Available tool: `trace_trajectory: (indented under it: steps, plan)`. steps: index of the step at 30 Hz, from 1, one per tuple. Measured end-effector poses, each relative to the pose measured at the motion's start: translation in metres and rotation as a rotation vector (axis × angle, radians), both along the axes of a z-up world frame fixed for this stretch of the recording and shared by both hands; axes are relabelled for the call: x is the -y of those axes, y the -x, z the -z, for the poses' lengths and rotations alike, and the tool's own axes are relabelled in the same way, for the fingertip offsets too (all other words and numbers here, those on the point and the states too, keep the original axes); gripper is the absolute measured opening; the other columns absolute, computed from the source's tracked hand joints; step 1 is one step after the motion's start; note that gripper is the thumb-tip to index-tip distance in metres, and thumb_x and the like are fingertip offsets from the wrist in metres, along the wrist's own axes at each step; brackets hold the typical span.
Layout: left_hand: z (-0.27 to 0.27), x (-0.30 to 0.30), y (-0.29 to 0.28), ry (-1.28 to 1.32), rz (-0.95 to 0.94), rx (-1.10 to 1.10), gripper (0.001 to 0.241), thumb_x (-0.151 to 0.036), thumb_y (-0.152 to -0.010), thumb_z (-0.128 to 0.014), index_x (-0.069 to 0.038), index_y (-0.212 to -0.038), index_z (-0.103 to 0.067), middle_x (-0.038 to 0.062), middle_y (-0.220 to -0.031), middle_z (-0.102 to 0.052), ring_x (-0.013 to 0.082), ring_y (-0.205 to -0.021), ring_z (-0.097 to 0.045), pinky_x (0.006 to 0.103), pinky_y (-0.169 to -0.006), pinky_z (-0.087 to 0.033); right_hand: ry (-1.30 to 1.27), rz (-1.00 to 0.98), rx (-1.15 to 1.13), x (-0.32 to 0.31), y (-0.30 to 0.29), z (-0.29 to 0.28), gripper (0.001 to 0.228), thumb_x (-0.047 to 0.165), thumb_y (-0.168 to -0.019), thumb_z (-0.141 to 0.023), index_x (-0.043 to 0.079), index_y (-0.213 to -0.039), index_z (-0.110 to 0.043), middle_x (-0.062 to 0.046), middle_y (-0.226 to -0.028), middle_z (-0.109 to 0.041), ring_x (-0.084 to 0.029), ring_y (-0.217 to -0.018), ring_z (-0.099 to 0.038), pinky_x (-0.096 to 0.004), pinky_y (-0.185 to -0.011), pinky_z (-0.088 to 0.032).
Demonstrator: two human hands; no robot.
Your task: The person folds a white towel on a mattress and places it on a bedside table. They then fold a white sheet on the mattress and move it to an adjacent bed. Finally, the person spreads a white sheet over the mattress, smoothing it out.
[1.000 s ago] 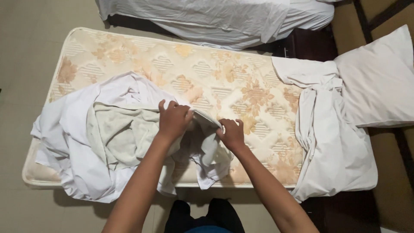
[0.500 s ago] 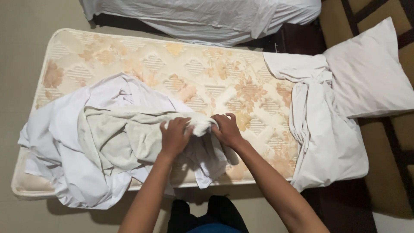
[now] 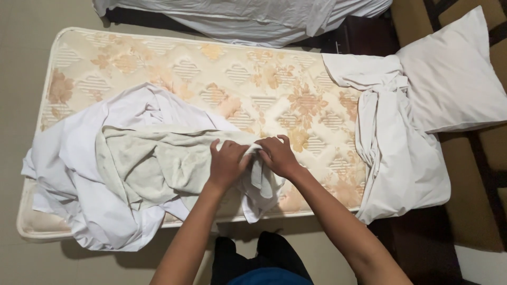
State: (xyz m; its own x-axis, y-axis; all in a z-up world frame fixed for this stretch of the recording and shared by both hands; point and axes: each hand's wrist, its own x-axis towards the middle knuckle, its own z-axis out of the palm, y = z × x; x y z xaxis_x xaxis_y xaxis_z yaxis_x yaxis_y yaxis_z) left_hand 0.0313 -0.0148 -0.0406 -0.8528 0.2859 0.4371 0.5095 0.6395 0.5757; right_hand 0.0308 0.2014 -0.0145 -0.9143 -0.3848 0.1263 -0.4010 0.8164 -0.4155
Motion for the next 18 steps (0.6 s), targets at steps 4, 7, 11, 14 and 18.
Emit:
trace_trajectory:
  steps: [4,7,11,14,18]
  plan:
    - [-0.004,0.018,0.008,0.014,0.022,-0.147,0.021,-0.022,-0.088,-0.077,-0.022,-0.109,-0.076,-0.007,-0.094,-0.074,0.0141,-0.1,-0.065,0.0526,-0.113,-0.029,-0.035,0.014,-0.028,-0.01,0.002,0.008,0.027,0.019,-0.096,-0.063,0.016,-0.123,-0.067,-0.004,-0.111,-0.07,-0.024,-0.11,-0.063,-0.048,-0.11,-0.029]
    - [-0.018,0.027,0.015,0.014,0.018,-0.252,0.019,-0.019,-0.084,-0.078,-0.02,-0.103,-0.076,-0.006,-0.094,-0.075,0.0161,-0.101,-0.066,0.0505,-0.112,-0.03,-0.074,0.059,0.036,-0.019,0.014,0.006,0.025,0.02,-0.096,-0.063,0.018,-0.12,-0.07,-0.003,-0.105,-0.071,-0.022,-0.107,-0.065,-0.048,-0.114,-0.03]
    - [-0.046,0.033,0.024,-0.115,-0.109,-0.227,0.009,-0.017,-0.081,-0.08,-0.017,-0.087,-0.073,-0.005,-0.085,-0.071,0.0169,-0.093,-0.066,0.0497,-0.108,-0.033,-0.028,0.163,-0.14,-0.026,0.025,-0.011,0.022,0.024,-0.097,-0.066,0.018,-0.117,-0.071,-0.002,-0.11,-0.073,-0.022,-0.11,-0.065,-0.047,-0.107,-0.034]
    - [-0.064,0.032,0.039,-0.162,-0.143,-0.22,0.009,-0.018,-0.081,-0.081,-0.016,-0.081,-0.072,-0.005,-0.079,-0.07,0.0177,-0.089,-0.065,0.0504,-0.107,-0.033,0.022,0.144,-0.286,-0.015,0.023,-0.029,0.03,0.031,-0.094,-0.071,0.017,-0.12,-0.071,-0.004,-0.112,-0.072,-0.024,-0.113,-0.064,-0.047,-0.104,-0.034]
    - [-0.085,0.026,0.056,-0.149,-0.129,-0.235,0.01,-0.021,-0.08,-0.08,-0.016,-0.078,-0.072,-0.004,-0.077,-0.07,0.0186,-0.088,-0.065,0.0514,-0.107,-0.033,-0.002,0.009,-0.424,0.022,0.006,-0.044,0.052,0.047,-0.078,-0.083,0.014,-0.116,-0.07,-0.007,-0.108,-0.07,-0.025,-0.109,-0.063,-0.048,-0.102,-0.034]
